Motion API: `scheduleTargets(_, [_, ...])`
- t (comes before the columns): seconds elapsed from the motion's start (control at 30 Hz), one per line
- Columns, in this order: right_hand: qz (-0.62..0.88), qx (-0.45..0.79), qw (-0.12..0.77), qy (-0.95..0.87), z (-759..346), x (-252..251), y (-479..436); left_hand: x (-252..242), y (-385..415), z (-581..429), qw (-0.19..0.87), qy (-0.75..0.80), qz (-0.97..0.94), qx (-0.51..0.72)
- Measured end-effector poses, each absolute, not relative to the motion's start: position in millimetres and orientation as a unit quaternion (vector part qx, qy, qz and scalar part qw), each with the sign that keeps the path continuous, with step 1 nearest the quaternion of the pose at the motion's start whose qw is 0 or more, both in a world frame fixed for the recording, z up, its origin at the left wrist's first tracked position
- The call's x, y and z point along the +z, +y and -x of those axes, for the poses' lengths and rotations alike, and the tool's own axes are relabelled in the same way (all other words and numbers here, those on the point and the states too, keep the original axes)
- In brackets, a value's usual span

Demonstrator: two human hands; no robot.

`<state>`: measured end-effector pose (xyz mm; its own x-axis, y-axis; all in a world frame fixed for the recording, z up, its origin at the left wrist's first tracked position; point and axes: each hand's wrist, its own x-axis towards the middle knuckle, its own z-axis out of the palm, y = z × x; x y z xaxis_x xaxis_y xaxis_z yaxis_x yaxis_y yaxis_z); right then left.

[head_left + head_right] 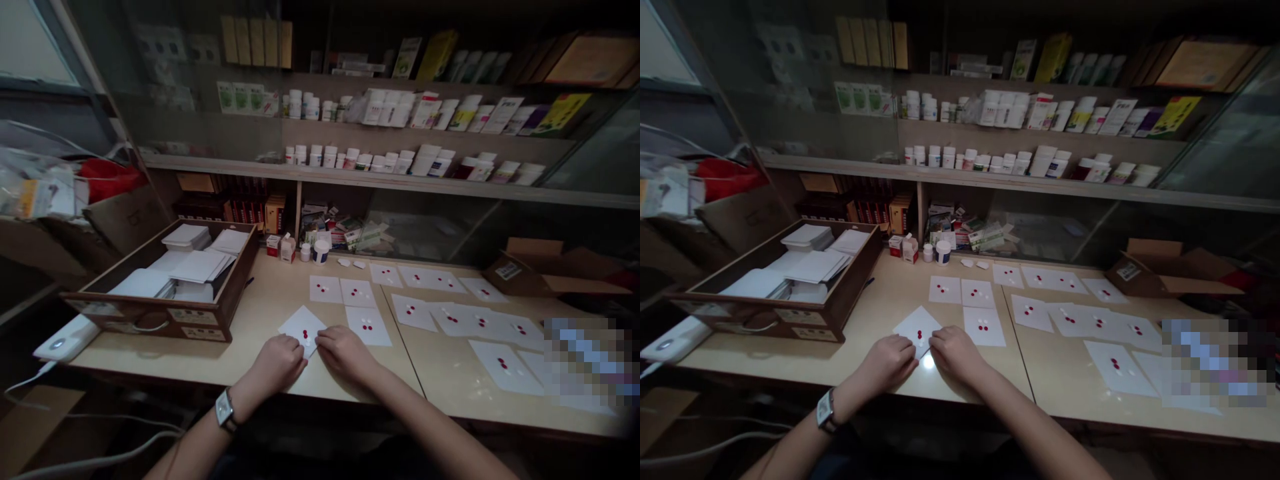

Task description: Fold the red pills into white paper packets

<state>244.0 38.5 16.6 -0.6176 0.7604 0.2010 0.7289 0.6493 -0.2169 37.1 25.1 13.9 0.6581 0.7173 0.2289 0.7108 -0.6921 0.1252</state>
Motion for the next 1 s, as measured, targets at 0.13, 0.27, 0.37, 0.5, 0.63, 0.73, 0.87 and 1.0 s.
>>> scheduleTargets(0.13, [0.395,0.053,0.126,-0.908,-243.6,17.9,38.3,11.1,24.9,-39.8,-0.016,0.377,-0.919,0.114])
scheduleTargets(0.27, [0.395,0.04,0.12,-0.91,-243.2,14.0,40.5,11.7,28.7,-42.1,-0.009,0.39,-0.915,0.106])
scheduleTargets(0.37, [0.413,0.029,0.114,-0.903,-241.4,9.4,45.4,18.4,32.3,-41.3,0.023,0.415,-0.901,0.121])
scheduleTargets(0.5, [0.435,0.046,0.121,-0.891,-239.3,10.6,50.4,28.1,35.3,-36.3,0.082,0.418,-0.893,0.148])
scheduleTargets(0.63, [0.463,0.088,0.144,-0.87,-236.5,18.8,52.1,28.7,38.9,-37.2,0.117,0.467,-0.859,0.174])
scheduleTargets(0.73, [0.484,0.123,0.148,-0.854,-233.7,23.3,54.2,27.2,43.6,-44.0,0.136,0.525,-0.818,0.193])
scheduleTargets(0.87, [0.495,0.166,0.169,-0.836,-232.1,22.8,58.0,28.0,49.0,-52.5,0.152,0.58,-0.775,0.201])
scheduleTargets(1.0, [0.508,0.193,0.198,-0.816,-230.9,18.2,61.7,24.0,49.8,-52.6,0.168,0.575,-0.759,0.254])
